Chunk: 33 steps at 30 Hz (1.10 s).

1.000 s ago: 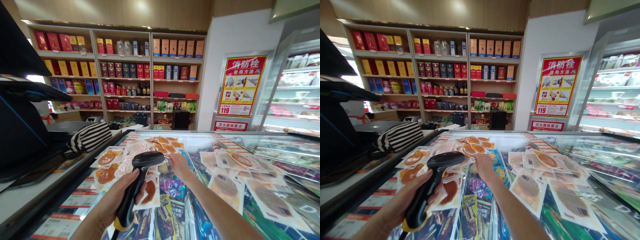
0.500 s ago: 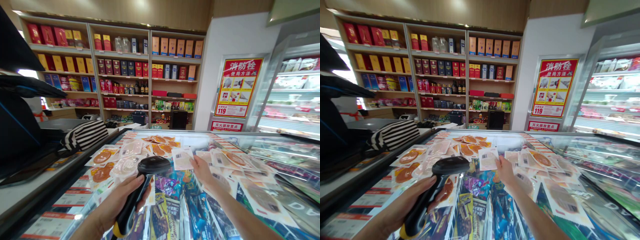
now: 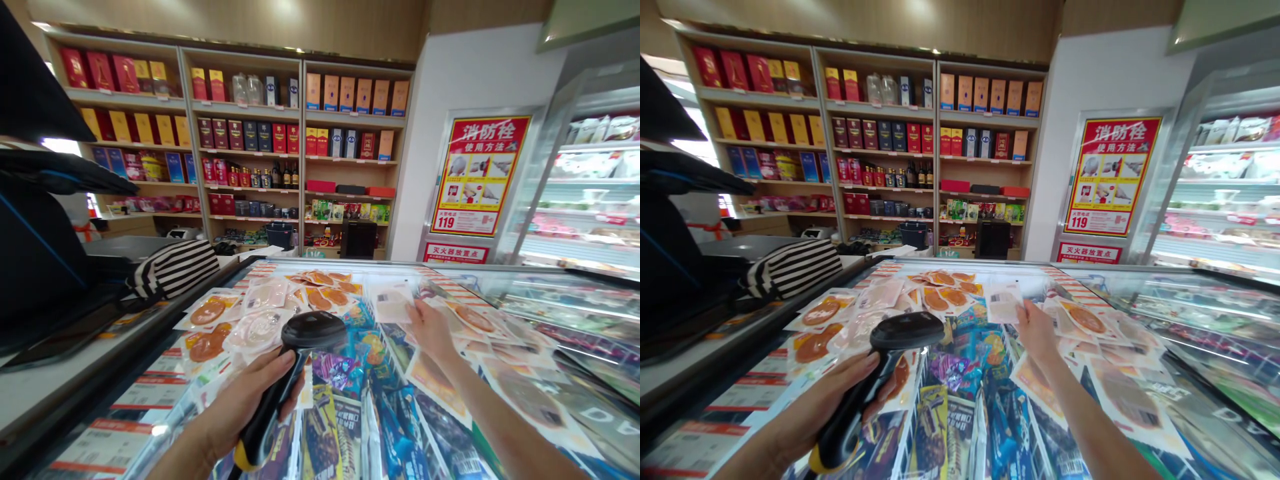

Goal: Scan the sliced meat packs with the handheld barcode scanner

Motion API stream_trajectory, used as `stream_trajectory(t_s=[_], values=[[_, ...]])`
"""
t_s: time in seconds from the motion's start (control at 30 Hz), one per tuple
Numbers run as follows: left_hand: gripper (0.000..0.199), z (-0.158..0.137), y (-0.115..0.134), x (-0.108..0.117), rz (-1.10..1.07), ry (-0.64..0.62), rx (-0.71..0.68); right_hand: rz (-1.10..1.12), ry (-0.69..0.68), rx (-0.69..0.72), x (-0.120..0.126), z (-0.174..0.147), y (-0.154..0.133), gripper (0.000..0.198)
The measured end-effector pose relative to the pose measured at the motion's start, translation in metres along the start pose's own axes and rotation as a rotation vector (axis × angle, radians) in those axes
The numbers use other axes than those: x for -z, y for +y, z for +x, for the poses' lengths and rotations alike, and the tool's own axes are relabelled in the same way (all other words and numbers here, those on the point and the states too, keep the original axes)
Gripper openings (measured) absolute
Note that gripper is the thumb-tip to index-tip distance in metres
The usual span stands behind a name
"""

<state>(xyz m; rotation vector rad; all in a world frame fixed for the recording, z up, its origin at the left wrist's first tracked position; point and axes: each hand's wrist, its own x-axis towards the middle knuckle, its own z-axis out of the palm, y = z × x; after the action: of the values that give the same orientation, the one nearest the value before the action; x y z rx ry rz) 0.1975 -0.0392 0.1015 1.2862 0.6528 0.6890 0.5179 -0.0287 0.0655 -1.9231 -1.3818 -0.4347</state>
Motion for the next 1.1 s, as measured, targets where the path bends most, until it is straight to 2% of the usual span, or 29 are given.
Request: stream_trajectory(t_s=[0.1,0.17,0.27,0.4,0.5,0.57,0.6,0.73,0.83,0.9,0.97,1.1], values=[[0.026,0.001,0.001,0.002,-0.004,-0.006,-0.033,-0.182,0.219,0.016,0.023,0.009,0.037,0.033],[0.027,0.002,0.002,0.003,-0.027,-0.013,-0.047,-0.283,0.277,0.074,0.033,0.009,0.06,0.033],[0.03,0.001,0.002,0.005,-0.045,-0.001,-0.033,-0.426,0.242,0.164,0.038,0.0,0.08,0.033],[0.034,0.0,0.001,0.008,-0.057,0.002,-0.005,-0.52,0.123,0.194,0.036,-0.009,0.084,0.031],[0.035,0.0,0.001,0.01,-0.071,-0.002,-0.018,-0.519,0.139,0.141,0.034,-0.004,0.067,0.031],[0.035,0.0,0.001,0.011,-0.079,-0.002,-0.014,-0.427,0.119,0.172,0.027,0.003,0.041,0.033],[0.035,0.0,0.001,0.011,-0.085,-0.002,-0.012,-0.351,0.065,0.208,0.019,0.005,0.023,0.033],[0.036,0.002,-0.001,0.013,-0.101,0.008,0.007,-0.158,-0.21,0.295,-0.03,0.009,-0.054,0.036],[0.037,0.003,-0.002,0.014,-0.067,0.016,0.015,-0.177,-0.29,0.27,-0.069,0.011,-0.089,0.045],[0.036,0.003,-0.001,0.014,-0.039,0.014,0.022,-0.218,-0.331,0.242,-0.087,0.014,-0.096,0.042],[0.035,0.002,0.002,0.013,-0.024,0.008,0.035,-0.264,-0.373,0.252,-0.096,0.017,-0.095,0.03],[0.034,0.0,0.004,0.012,-0.019,0.009,0.048,-0.31,-0.4,0.299,-0.092,0.019,-0.085,0.024]])
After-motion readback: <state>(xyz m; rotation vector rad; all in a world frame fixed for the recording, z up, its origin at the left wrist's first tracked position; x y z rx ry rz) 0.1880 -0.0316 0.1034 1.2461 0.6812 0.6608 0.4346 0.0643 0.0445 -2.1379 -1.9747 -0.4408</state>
